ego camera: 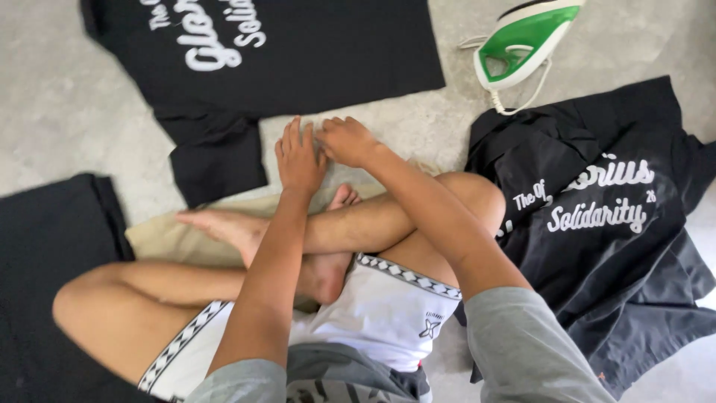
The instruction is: A person is sitting on the floor ironing black shirts and then folding them.
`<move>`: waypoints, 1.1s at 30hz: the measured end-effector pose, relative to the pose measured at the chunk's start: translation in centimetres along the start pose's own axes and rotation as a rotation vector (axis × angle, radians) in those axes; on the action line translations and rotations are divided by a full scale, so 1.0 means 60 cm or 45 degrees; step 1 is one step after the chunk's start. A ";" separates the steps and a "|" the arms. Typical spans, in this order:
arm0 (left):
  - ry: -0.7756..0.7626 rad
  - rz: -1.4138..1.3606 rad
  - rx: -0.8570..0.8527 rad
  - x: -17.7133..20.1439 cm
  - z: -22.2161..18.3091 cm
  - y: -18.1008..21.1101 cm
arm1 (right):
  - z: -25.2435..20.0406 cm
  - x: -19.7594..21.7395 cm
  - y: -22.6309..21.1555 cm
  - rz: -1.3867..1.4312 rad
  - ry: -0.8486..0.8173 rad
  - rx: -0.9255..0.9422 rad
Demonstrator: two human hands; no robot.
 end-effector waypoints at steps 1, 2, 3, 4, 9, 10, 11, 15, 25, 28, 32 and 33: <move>0.002 0.006 0.024 0.002 -0.007 -0.006 | 0.000 -0.027 0.000 -0.018 -0.085 0.003; 0.008 0.012 0.049 0.004 -0.012 -0.012 | 0.002 -0.052 0.002 -0.040 -0.168 0.008; 0.022 0.010 0.070 -0.005 -0.015 -0.021 | -0.001 -0.063 0.005 -0.049 -0.165 0.031; 0.010 -0.003 0.066 -0.015 -0.019 -0.029 | -0.004 -0.080 0.011 -0.116 -0.251 -0.021; 0.037 -0.055 0.045 -0.018 -0.023 -0.060 | -0.003 -0.051 -0.008 -0.296 -0.481 -0.110; 0.035 -0.051 0.051 -0.006 -0.039 -0.066 | 0.000 -0.053 -0.014 -0.310 -0.481 -0.139; 0.034 -0.047 0.058 0.005 -0.054 -0.072 | 0.005 -0.055 -0.018 -0.325 -0.480 -0.169; 0.044 -0.049 0.187 0.033 -0.108 -0.121 | 0.051 -0.017 -0.083 -0.304 -0.373 -0.136; 0.400 0.095 0.376 0.216 -0.031 -0.280 | 0.086 0.043 -0.167 0.196 -0.253 -0.368; 0.121 -0.104 0.653 0.232 -0.002 -0.352 | 0.089 -0.024 -0.166 0.796 -0.052 -0.585; -0.104 -0.515 0.973 0.082 0.022 -0.429 | 0.057 -0.103 -0.196 1.091 0.070 -0.888; -0.115 -0.515 0.978 0.089 0.012 -0.415 | 0.052 -0.078 -0.203 1.092 0.059 -0.894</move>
Point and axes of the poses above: each hand's wrist, its own z-axis towards the middle knuckle, its own x-axis out of the back of the hand, y = z × x, the point moved 4 cm from there along z, towards the middle knuckle, and after that the axes turned 1 degree about -y, right-handed, at the moved point
